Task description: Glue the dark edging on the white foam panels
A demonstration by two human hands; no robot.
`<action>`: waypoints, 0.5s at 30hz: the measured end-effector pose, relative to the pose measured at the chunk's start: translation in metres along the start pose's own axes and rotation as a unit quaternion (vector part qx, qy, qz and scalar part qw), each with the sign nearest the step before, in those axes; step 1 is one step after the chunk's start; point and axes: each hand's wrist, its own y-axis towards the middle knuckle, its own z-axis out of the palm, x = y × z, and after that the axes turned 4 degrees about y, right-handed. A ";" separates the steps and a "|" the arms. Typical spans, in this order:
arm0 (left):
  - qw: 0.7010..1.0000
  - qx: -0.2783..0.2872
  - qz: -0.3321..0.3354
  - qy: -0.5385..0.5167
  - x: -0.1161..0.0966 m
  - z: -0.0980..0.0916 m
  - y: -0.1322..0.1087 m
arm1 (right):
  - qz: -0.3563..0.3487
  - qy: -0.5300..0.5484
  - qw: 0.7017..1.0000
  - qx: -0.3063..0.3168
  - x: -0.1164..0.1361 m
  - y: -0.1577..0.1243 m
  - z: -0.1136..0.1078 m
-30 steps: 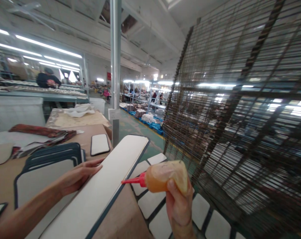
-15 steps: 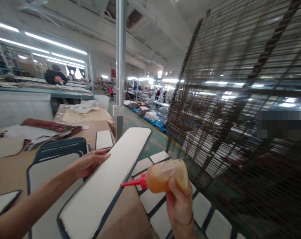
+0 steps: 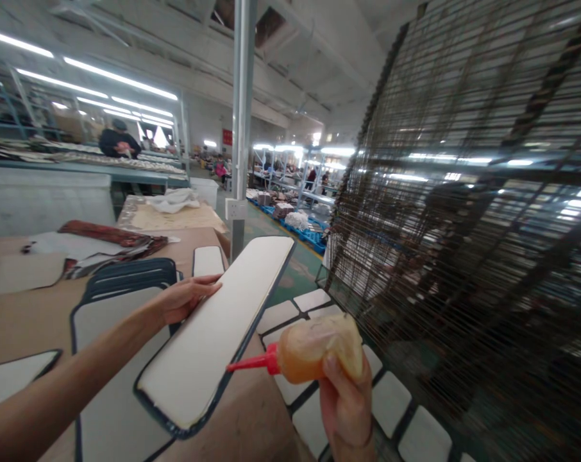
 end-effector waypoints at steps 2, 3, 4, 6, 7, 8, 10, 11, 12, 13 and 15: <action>1.000 -0.003 0.000 0.000 0.000 -0.001 0.002 | -0.001 -0.001 1.000 0.004 0.000 -0.002 0.000; 1.000 -0.003 0.000 -0.001 0.000 -0.001 0.003 | 0.001 -0.002 1.000 0.005 0.000 -0.003 0.000; 1.000 -0.003 0.000 -0.001 0.000 -0.001 0.003 | 0.003 -0.003 1.000 0.006 0.000 -0.004 0.000; 1.000 -0.003 0.001 -0.001 -0.001 -0.002 0.004 | 0.007 -0.004 1.000 0.006 -0.001 -0.005 0.000; 1.000 -0.003 0.001 0.000 -0.001 -0.002 0.005 | 0.007 -0.006 1.000 0.006 -0.001 -0.006 0.000; 1.000 -0.004 0.001 0.000 -0.001 -0.002 0.005 | 0.006 -0.008 1.000 0.005 -0.001 -0.006 0.000; 1.000 -0.008 0.002 0.001 -0.002 -0.002 0.005 | 0.002 -0.014 1.000 0.005 -0.001 -0.007 -0.001; 1.000 -0.011 0.002 0.002 -0.003 -0.002 0.005 | 0.001 -0.016 1.000 0.004 -0.002 -0.008 -0.002; 1.000 -0.013 0.002 0.002 -0.003 -0.002 0.006 | 0.004 -0.018 1.000 0.004 -0.002 -0.009 -0.003; 1.000 -0.016 0.002 0.002 -0.004 -0.003 0.006 | 0.012 -0.018 1.000 0.002 -0.003 -0.011 -0.004; 1.000 -0.026 0.002 0.000 -0.005 -0.004 0.008 | 0.037 -0.014 0.999 -0.003 -0.005 -0.016 -0.007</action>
